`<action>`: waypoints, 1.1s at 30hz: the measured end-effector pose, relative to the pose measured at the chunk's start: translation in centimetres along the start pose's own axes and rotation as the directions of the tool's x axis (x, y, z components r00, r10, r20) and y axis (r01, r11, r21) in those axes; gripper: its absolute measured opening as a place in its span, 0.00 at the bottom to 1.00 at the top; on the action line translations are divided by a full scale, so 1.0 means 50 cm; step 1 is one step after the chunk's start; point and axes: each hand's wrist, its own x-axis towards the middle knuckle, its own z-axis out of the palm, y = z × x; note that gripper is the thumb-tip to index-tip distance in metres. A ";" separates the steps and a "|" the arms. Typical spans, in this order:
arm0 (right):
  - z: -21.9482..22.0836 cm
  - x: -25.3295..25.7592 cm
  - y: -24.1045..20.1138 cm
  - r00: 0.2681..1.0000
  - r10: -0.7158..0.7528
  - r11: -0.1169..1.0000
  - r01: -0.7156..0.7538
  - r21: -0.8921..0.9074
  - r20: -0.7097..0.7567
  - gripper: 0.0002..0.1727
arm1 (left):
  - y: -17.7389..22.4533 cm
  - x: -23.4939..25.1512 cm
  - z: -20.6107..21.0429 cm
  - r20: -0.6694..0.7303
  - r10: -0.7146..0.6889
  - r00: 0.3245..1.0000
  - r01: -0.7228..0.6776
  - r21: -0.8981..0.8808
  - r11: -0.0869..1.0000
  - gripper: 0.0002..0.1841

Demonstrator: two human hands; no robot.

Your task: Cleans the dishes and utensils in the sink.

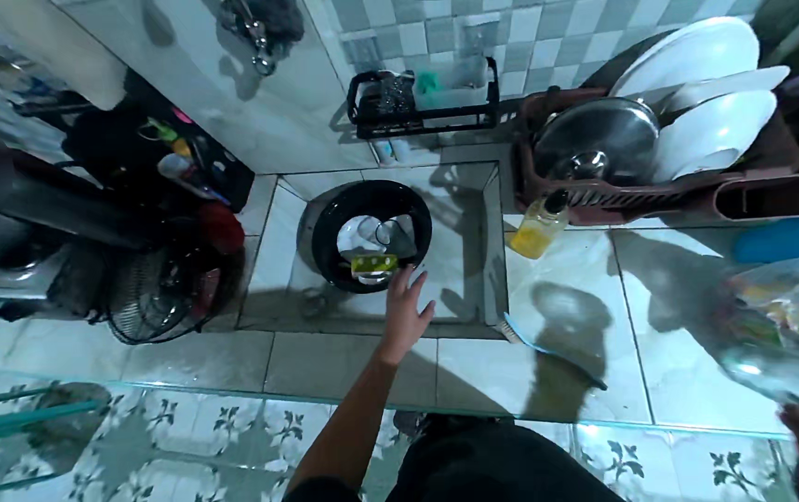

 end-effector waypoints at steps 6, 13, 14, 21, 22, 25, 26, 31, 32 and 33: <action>0.350 -0.030 -0.241 0.743 -0.369 0.898 0.440 0.009 0.558 0.13 | 0.132 0.002 -0.125 0.381 0.431 0.818 -0.371 -0.223 0.901 0.37; 0.663 -0.058 -0.452 0.488 -0.457 0.819 0.558 0.137 0.743 0.15 | -0.028 0.015 -0.263 0.364 0.328 0.872 -0.360 0.022 0.933 0.19; 0.695 -0.064 -0.468 0.492 -0.457 0.828 0.540 0.152 0.741 0.15 | -0.057 0.022 -0.279 0.364 0.289 0.885 -0.331 0.058 0.942 0.20; 0.742 -0.108 -0.519 0.634 -0.340 0.933 0.318 0.166 0.695 0.44 | -0.208 0.132 -0.325 0.155 0.251 0.956 -0.266 0.089 0.960 0.16; 0.721 -0.111 -0.507 0.662 -0.328 0.941 0.293 0.170 0.674 0.44 | -0.220 0.153 -0.325 0.141 0.213 0.967 -0.229 0.110 0.967 0.18; 0.643 -0.118 -0.433 0.766 -0.245 0.969 0.216 0.121 0.594 0.36 | -0.266 0.217 -0.309 0.128 0.096 0.987 -0.117 0.162 0.980 0.22; 0.613 -0.122 -0.399 0.807 -0.195 0.981 0.174 0.090 0.557 0.34 | -0.283 0.236 -0.298 0.132 0.064 0.989 -0.087 0.179 0.980 0.22; 0.435 -0.159 -0.209 0.944 0.122 0.991 -0.135 0.021 0.306 0.25 | -0.312 0.275 -0.241 0.171 -0.094 0.981 0.051 0.241 0.969 0.24; 0.395 -0.167 -0.177 0.951 0.183 0.982 -0.188 -0.005 0.249 0.24 | -0.316 0.279 -0.227 0.173 -0.121 0.978 0.077 0.240 0.968 0.23; 0.355 -0.174 -0.149 0.953 0.239 0.971 -0.239 -0.024 0.185 0.23 | -0.317 0.281 -0.213 0.174 -0.137 0.975 0.091 0.245 0.965 0.22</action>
